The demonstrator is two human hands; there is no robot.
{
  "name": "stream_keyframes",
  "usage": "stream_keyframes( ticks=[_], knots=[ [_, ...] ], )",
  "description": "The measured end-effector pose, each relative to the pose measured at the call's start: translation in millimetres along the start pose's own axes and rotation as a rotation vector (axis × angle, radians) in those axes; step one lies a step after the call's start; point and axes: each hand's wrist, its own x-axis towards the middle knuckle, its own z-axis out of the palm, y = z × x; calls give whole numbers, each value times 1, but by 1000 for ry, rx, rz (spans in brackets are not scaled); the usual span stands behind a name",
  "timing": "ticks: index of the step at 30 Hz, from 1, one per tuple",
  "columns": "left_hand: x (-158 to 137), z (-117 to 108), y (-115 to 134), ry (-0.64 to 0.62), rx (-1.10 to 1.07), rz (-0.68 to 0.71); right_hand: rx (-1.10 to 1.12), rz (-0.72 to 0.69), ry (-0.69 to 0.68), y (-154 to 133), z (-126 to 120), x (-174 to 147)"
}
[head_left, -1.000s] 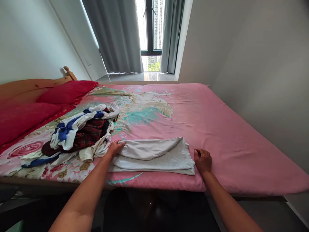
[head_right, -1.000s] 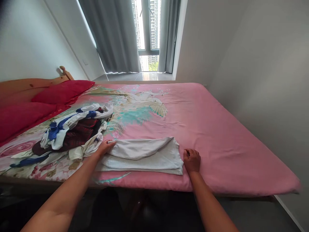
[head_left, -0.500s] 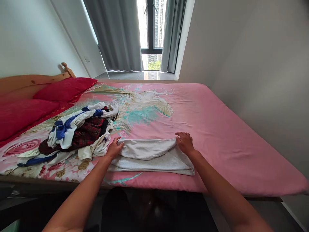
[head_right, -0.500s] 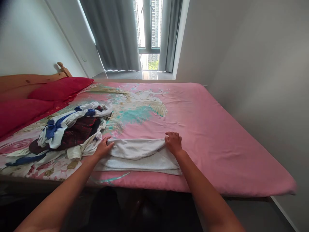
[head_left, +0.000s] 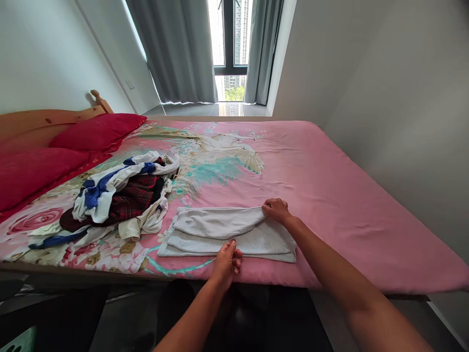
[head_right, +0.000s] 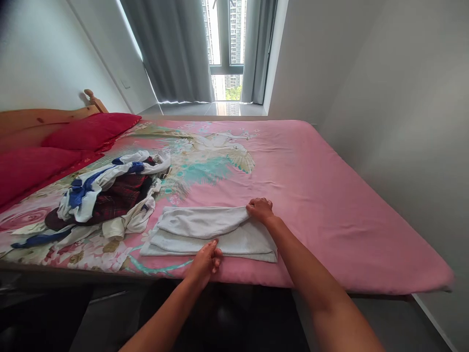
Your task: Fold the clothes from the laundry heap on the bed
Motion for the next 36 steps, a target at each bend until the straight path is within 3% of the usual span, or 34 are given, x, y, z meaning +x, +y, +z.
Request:
stream_keyframes(
  ticks=[3,6,10,13,18,22,24,27,30,33,36],
  knots=[
    [2,5,-3,176,-221,84,32,5,-18,-1,-6,1],
    [7,2,7,226,-407,94,54,10,-21,-2,-10,1],
    [16,-2,24,174,-601,-67,64,-3,-17,-2,-7,2],
    [22,0,36,64,-546,-212,48,-36,-18,-2,-4,3],
    [22,-3,30,108,-173,-193,-34,-47,9,4,-2,-1],
    [7,-21,11,45,59,-107,-91,-16,64,12,0,-14],
    [1,-28,11,14,191,22,-71,-22,154,6,0,-23],
    [2,-27,28,55,441,411,37,-135,281,-21,2,-36],
    [18,-14,47,75,792,756,143,-318,269,-57,11,-48],
    [34,-8,44,34,1230,840,113,-412,181,-76,29,-61],
    [40,-16,23,-20,1541,790,-52,-239,64,-66,48,-76]
  ],
)
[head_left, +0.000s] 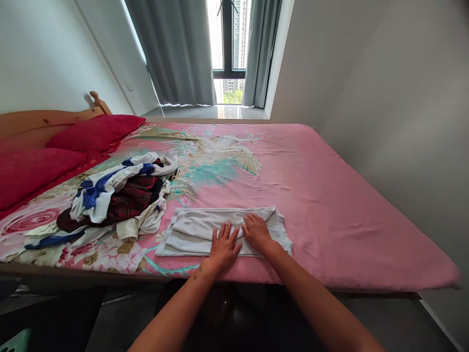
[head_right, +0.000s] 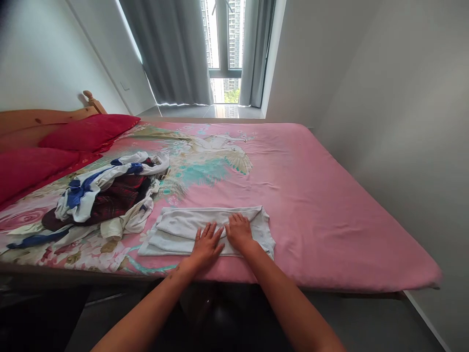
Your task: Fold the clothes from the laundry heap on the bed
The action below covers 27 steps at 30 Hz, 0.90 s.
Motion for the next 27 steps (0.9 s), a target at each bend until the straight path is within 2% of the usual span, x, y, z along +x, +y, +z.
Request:
stream_keyframes(
  ticks=[2,4,6,10,12,16,20,22,24,26,27],
  knots=[
    [-10,8,-6,-47,45,30,-83,146,-55,8,7,-12],
    [-13,5,-11,-39,33,51,-115,216,-43,12,8,-19],
    [-8,-5,-15,2,11,60,-108,213,5,8,3,-18],
    [17,-27,-29,66,46,69,-62,82,71,-10,0,-3],
    [23,-32,-44,71,126,-23,-68,91,51,-12,8,2],
    [17,-28,-83,64,266,-327,-127,189,3,4,34,1],
    [9,-26,-98,60,281,-356,-152,206,-2,11,38,-3],
    [13,-29,-93,71,273,-330,-133,242,-35,2,32,1],
    [21,-33,-84,79,258,-215,-105,236,-44,-11,25,9],
    [30,-35,-78,60,236,-62,-77,150,-52,-24,23,19],
    [34,-34,-76,44,226,-27,-64,101,-72,-28,24,24]
  ],
)
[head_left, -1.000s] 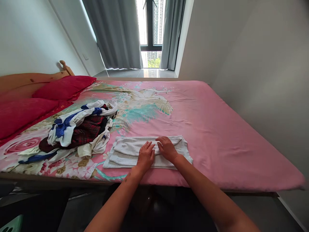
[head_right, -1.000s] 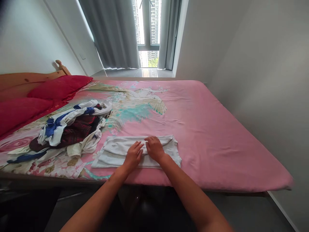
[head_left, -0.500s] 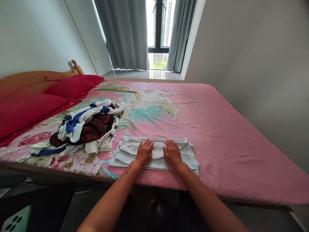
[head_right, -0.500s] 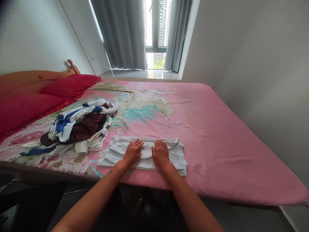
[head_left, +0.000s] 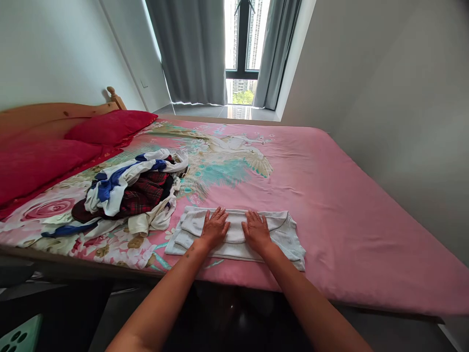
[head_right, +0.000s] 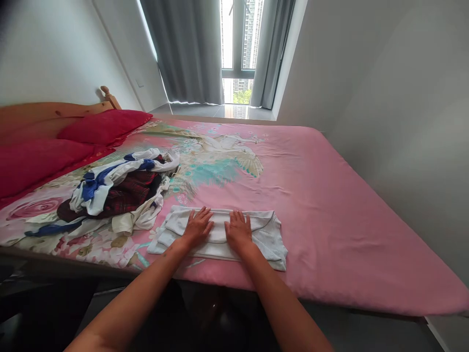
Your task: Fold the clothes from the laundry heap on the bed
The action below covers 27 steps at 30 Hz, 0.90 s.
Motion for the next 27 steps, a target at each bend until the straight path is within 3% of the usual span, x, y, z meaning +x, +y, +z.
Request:
stream_keyframes(
  ticks=[2,6,10,15,20,23,27],
  knots=[
    [5,5,-1,-31,-7,-55,4,-33,-61,-1,5,8],
    [5,22,-12,-39,2,-253,-32,106,-70,16,20,14],
    [1,30,-15,-44,-1,-251,-70,153,-38,23,27,13],
    [4,19,-14,-148,1,-259,-88,164,-113,17,17,10],
    [-8,2,-42,-172,63,-254,-148,217,-66,41,13,-7],
    [-18,1,-58,-152,91,-306,-186,209,-58,56,20,-15],
    [-20,6,-62,-159,95,-323,-197,228,-52,54,23,-14]
  ],
)
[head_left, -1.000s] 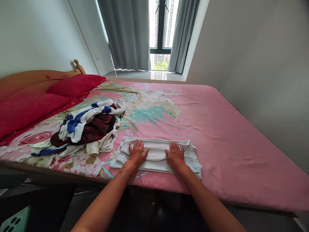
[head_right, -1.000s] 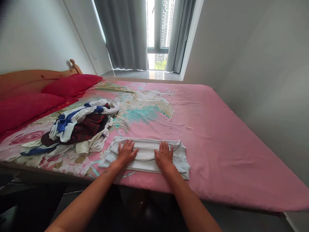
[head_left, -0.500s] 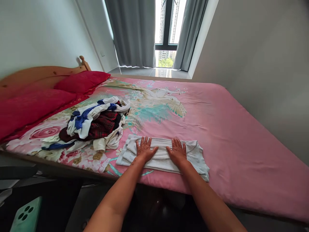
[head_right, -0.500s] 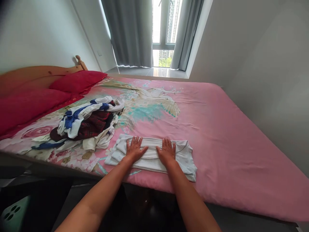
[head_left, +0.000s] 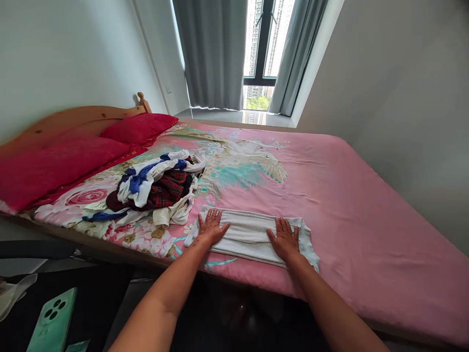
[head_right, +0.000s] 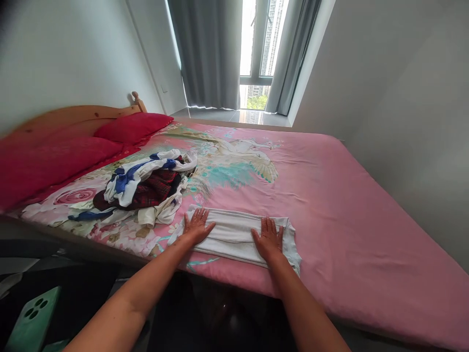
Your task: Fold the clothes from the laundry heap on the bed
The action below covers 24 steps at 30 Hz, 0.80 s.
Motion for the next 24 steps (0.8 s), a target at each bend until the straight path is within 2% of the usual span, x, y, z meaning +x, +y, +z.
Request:
stream_keyframes(
  ticks=[4,8,12,14,16,19,21,24],
  knots=[
    [3,-2,3,3,9,4,77,-20,-32,0,-12,-3],
    [11,-12,3,1,23,0,161,-47,2,26,-28,-11],
    [24,-25,-1,72,76,3,140,27,33,45,-45,-16],
    [29,-26,-5,95,96,1,150,7,50,38,-52,-14],
    [32,-23,-11,74,90,-24,182,-74,49,23,-54,-9],
    [33,-13,-19,56,60,-54,217,-163,7,9,-48,4],
    [33,-6,-22,74,50,-50,195,-87,-11,16,-39,12],
    [34,-1,-23,100,48,-43,159,104,6,46,-25,20]
  ],
)
